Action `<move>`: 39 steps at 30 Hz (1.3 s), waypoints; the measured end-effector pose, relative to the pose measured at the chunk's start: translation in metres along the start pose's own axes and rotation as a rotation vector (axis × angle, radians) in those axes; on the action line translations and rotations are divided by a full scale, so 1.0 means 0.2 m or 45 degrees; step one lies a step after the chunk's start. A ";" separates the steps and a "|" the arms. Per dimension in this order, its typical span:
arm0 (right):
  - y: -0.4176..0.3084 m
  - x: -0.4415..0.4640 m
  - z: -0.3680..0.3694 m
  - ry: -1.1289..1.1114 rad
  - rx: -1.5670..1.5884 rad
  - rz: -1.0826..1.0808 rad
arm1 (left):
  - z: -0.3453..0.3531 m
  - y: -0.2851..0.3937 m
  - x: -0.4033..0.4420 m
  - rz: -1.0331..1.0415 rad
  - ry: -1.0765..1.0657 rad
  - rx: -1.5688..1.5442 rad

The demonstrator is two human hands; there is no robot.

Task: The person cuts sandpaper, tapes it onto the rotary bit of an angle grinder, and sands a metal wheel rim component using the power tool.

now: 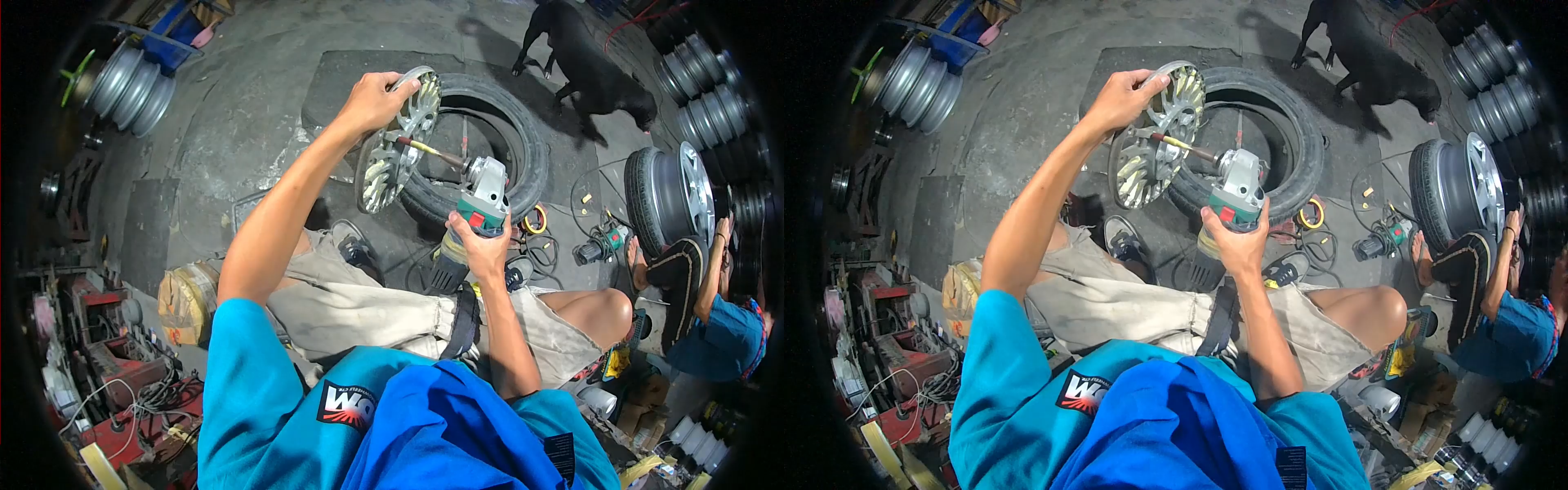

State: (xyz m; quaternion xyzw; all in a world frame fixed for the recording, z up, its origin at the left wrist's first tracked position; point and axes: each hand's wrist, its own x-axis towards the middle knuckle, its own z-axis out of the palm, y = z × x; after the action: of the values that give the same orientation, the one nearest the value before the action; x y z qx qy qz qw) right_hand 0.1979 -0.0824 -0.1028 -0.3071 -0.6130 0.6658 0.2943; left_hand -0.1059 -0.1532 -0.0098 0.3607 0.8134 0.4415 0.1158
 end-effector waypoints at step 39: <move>0.07 0.08 0.02 0.081 -0.015 0.048 | 0.05 0.04 -0.03 0.263 0.128 -0.054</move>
State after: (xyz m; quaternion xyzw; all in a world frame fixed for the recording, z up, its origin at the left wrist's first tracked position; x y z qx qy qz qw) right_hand 0.1837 -0.0731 -0.1166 -0.3412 -0.6013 0.6575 0.2993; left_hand -0.0932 -0.1483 -0.0092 0.4175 0.7671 0.4857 0.0363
